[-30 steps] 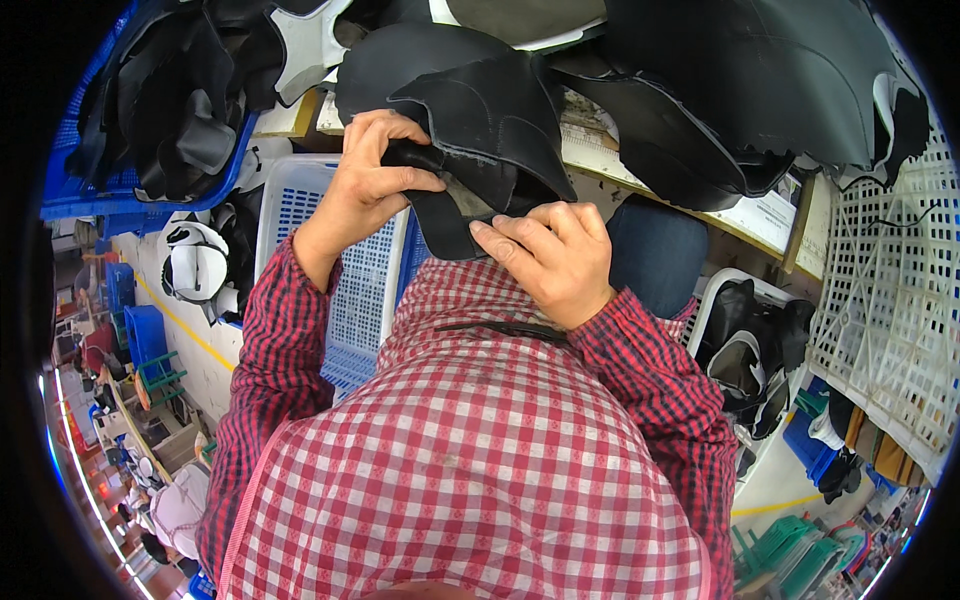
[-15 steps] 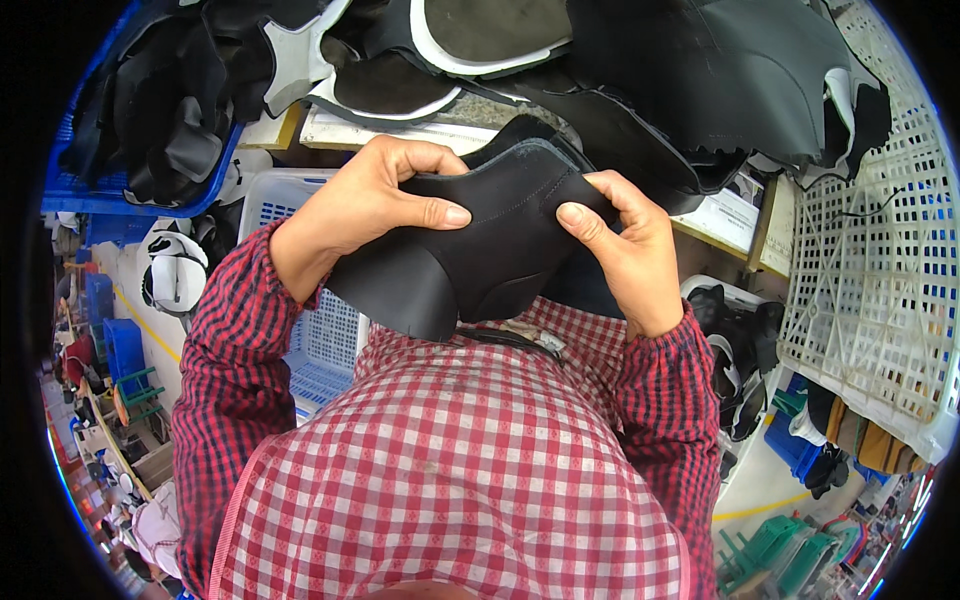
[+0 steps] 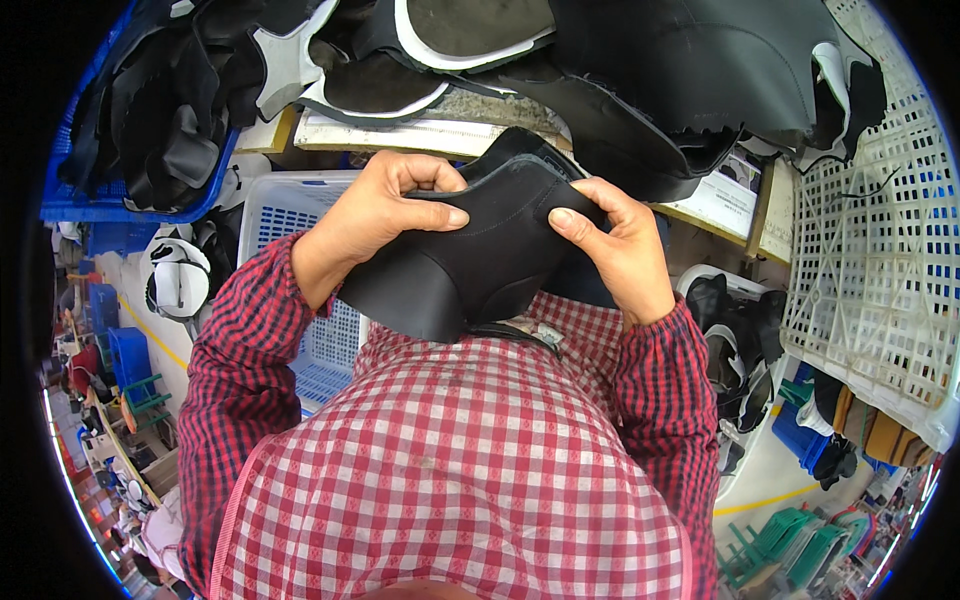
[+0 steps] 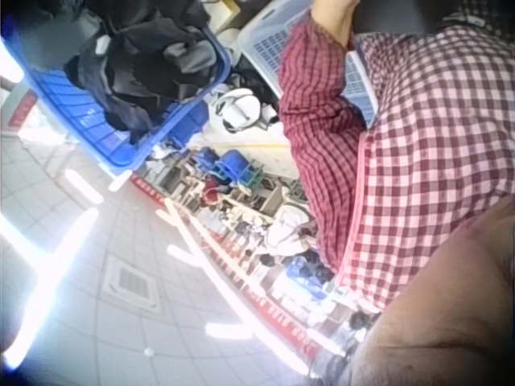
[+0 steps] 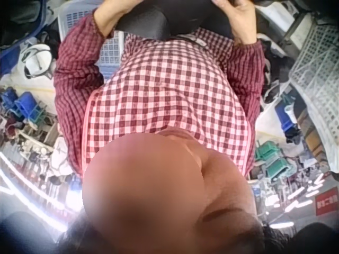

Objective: The person picks black and white shoe parts from a blue basket, places them on a work surface, and marks them with a pen. They then fold and align the parts by hand, preparing them for assembly. The person handles multiple parts one at a time, turning them over and inspecting edges.

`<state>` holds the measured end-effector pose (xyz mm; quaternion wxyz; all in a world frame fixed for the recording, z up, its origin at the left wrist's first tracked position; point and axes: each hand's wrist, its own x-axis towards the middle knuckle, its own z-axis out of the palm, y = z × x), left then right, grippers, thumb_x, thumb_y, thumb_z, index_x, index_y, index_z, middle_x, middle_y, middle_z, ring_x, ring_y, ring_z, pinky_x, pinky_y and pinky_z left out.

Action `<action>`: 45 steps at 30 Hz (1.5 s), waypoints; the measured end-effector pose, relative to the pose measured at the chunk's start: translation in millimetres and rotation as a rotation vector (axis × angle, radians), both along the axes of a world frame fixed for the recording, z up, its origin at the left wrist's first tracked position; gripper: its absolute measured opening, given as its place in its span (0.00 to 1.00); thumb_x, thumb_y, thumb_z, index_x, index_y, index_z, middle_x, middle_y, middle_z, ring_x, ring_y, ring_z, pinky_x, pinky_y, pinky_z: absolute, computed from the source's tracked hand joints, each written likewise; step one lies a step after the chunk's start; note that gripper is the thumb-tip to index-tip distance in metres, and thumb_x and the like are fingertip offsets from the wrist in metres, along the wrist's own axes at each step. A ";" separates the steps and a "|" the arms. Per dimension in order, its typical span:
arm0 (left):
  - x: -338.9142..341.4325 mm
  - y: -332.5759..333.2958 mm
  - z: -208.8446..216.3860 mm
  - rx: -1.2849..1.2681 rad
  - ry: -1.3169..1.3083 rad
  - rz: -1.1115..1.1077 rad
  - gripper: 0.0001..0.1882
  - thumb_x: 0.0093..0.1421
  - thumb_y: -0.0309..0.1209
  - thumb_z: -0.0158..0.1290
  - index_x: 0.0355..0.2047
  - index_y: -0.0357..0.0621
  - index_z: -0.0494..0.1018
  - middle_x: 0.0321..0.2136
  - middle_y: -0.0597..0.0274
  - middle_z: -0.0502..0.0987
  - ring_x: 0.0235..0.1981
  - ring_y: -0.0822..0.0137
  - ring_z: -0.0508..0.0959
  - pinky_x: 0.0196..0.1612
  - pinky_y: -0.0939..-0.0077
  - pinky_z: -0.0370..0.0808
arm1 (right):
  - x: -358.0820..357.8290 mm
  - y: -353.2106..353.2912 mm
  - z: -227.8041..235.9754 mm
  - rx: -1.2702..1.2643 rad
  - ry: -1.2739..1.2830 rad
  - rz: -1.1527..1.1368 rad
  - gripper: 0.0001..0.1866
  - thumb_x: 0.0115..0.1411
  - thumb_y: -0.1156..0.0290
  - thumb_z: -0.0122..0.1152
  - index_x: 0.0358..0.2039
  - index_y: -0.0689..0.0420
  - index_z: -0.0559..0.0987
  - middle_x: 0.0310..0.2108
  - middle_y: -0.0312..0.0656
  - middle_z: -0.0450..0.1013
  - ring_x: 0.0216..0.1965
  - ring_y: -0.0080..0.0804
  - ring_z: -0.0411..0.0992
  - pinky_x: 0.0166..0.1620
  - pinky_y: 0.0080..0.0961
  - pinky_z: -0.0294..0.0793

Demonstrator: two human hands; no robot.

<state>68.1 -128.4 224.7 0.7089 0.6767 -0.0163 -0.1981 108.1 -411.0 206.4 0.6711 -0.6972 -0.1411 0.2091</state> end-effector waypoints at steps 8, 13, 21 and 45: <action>-26.3 1.1 -34.9 -0.011 0.104 0.225 0.10 0.59 0.23 0.67 0.41 0.35 0.82 0.32 0.64 0.84 0.32 0.77 0.81 0.38 0.82 0.80 | -12.3 1.5 -23.3 0.082 0.007 -0.131 0.10 0.65 0.70 0.70 0.43 0.62 0.82 0.38 0.31 0.78 0.42 0.18 0.73 0.50 0.19 0.72; -38.6 8.3 -27.5 -0.038 0.140 0.326 0.10 0.58 0.21 0.67 0.40 0.34 0.82 0.32 0.65 0.84 0.32 0.78 0.79 0.38 0.81 0.77 | -13.8 7.3 -4.5 -0.162 -0.082 0.041 0.12 0.62 0.71 0.71 0.43 0.61 0.81 0.38 0.33 0.78 0.42 0.20 0.73 0.49 0.22 0.73; -32.8 66.8 86.0 0.992 -1.111 0.778 0.25 0.55 0.33 0.68 0.52 0.42 0.78 0.45 0.57 0.78 0.50 0.54 0.72 0.57 0.61 0.68 | -5.5 55.0 77.9 -0.191 -1.082 -0.112 0.15 0.49 0.80 0.72 0.39 0.57 0.85 0.34 0.40 0.81 0.36 0.39 0.77 0.41 0.31 0.73; -27.7 161.3 152.9 0.816 -1.137 1.537 0.26 0.60 0.19 0.53 0.60 0.31 0.74 0.52 0.51 0.81 0.51 0.63 0.80 0.58 0.73 0.73 | 33.1 96.3 -3.8 -0.141 -1.043 0.220 0.17 0.48 0.85 0.69 0.39 0.55 0.85 0.38 0.36 0.81 0.37 0.38 0.75 0.39 0.30 0.78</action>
